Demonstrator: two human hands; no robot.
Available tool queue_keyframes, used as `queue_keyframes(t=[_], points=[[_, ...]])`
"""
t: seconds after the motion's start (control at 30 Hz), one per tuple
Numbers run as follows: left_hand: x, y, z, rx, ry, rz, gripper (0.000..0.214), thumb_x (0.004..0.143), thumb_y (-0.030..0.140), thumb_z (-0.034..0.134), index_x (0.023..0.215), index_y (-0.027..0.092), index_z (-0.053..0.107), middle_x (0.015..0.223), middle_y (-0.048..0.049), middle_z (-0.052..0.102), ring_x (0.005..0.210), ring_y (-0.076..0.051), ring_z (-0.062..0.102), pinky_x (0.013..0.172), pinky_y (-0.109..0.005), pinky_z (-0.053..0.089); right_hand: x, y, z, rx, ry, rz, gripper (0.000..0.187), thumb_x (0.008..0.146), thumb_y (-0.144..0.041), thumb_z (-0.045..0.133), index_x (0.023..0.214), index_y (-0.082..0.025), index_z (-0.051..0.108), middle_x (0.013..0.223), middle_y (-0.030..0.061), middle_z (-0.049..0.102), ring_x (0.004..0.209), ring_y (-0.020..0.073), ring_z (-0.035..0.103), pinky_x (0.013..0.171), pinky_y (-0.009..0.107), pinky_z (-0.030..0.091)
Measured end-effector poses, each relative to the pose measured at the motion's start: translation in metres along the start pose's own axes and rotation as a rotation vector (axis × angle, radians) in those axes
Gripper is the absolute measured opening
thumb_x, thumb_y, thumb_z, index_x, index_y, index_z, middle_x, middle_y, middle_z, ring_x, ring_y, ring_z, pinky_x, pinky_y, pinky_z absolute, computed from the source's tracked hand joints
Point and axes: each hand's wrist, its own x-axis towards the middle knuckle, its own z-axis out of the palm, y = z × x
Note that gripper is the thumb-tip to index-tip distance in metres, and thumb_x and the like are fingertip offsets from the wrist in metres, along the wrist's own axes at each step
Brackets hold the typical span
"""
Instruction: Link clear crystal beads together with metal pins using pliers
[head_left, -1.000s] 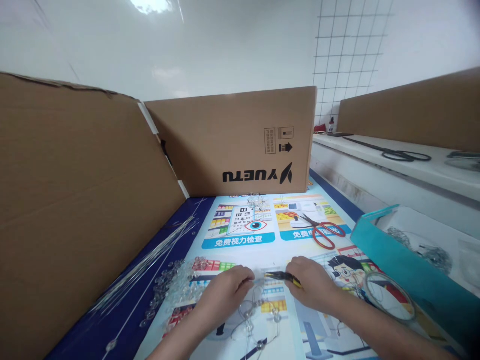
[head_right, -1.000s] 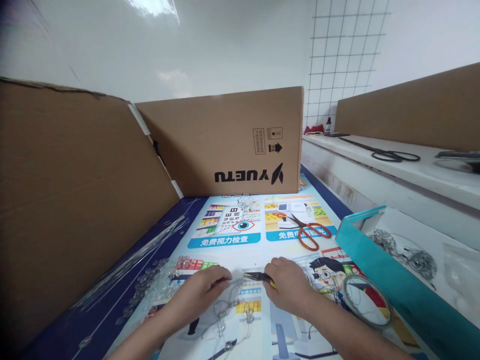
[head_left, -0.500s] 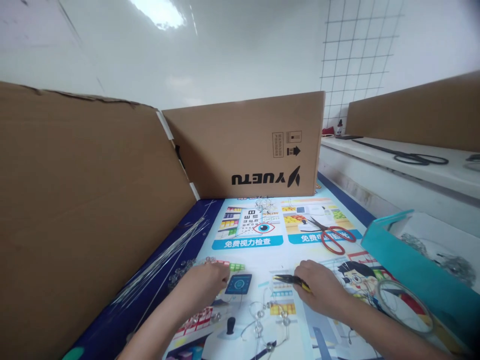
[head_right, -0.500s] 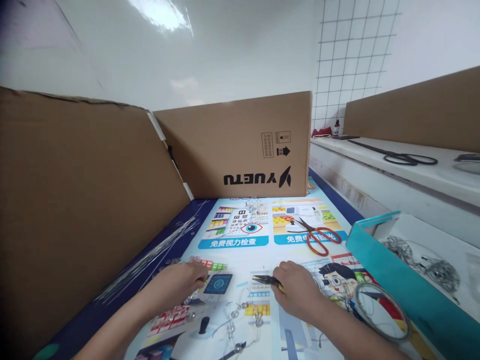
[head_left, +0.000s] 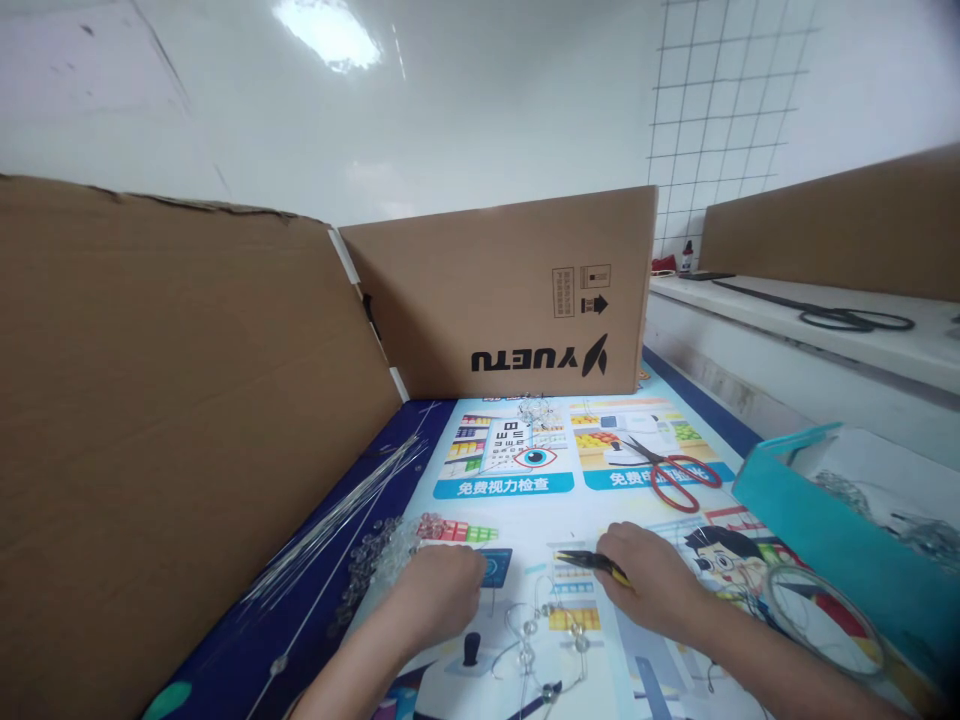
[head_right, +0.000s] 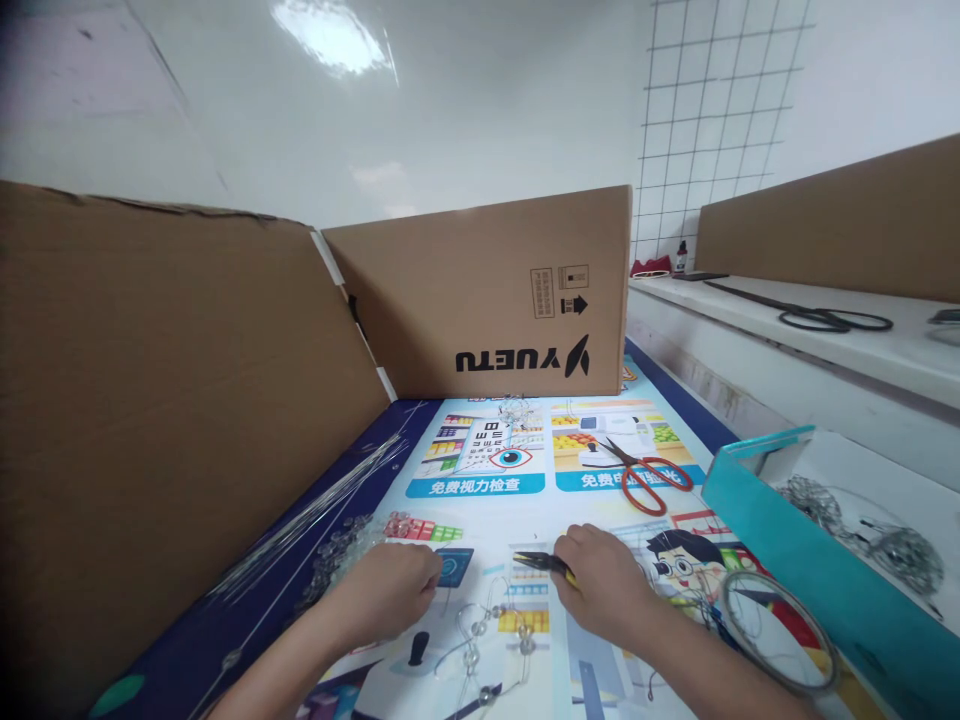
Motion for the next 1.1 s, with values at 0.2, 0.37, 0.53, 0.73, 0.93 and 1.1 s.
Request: queue_keyframes(t=[0.2,0.37,0.53,0.73,0.93,1.1], points=[[0.002,0.0,0.001,-0.041,0.002,-0.001,0.026,0.072,0.017,0.039,0.07,0.018,0.065,0.068,-0.0098,0.067,0.063,-0.024,0.061,0.054,-0.03,0.037,0.0,0.0,0.0,-0.017,-0.004,-0.004,0.011,0.082,-0.026,0.045,0.08,-0.019,0.053,0.083,0.0039,0.054,0.08,0.0174,0.049,0.067,0.027,0.034],[0.001,-0.001,0.0,-0.032,-0.014,0.016,0.026,0.072,0.016,0.039,0.07,0.018,0.064,0.067,-0.0097,0.066,0.062,-0.024,0.061,0.053,-0.029,0.036,0.0,0.0,0.0,-0.012,-0.01,-0.002,0.011,0.082,-0.027,0.046,0.08,-0.019,0.053,0.083,0.0037,0.054,0.08,0.0174,0.049,0.068,0.027,0.034],[0.002,-0.002,0.001,-0.087,0.006,0.014,0.024,0.071,0.016,0.039,0.068,0.019,0.063,0.066,-0.0069,0.065,0.061,-0.021,0.059,0.054,-0.027,0.035,-0.001,-0.001,-0.001,0.002,-0.007,-0.006,0.012,0.082,-0.028,0.045,0.081,-0.019,0.053,0.083,0.0038,0.054,0.081,0.0178,0.048,0.069,0.027,0.034],[0.001,-0.01,0.003,-0.176,0.053,0.027,0.021,0.072,0.016,0.039,0.067,0.019,0.059,0.065,-0.0041,0.063,0.057,-0.017,0.055,0.052,-0.025,0.03,-0.001,0.0,0.0,-0.001,0.007,-0.006,0.011,0.082,-0.027,0.045,0.081,-0.019,0.053,0.083,0.004,0.054,0.08,0.0176,0.048,0.067,0.027,0.033],[-0.001,-0.008,0.002,-0.089,-0.022,-0.012,0.018,0.07,0.023,0.044,0.068,0.02,0.061,0.067,-0.0049,0.065,0.062,-0.021,0.058,0.052,-0.026,0.033,-0.001,0.001,0.001,0.007,0.013,-0.009,0.011,0.082,-0.027,0.045,0.079,-0.019,0.053,0.082,0.0039,0.054,0.079,0.0177,0.048,0.067,0.027,0.033],[-0.002,0.001,-0.001,-0.01,-0.073,0.005,0.021,0.068,0.021,0.042,0.071,0.021,0.063,0.072,-0.0056,0.067,0.066,-0.024,0.061,0.052,-0.027,0.034,0.0,0.001,0.001,0.005,0.02,-0.013,0.011,0.082,-0.027,0.044,0.079,-0.019,0.052,0.082,0.0036,0.054,0.079,0.0177,0.048,0.067,0.027,0.033]])
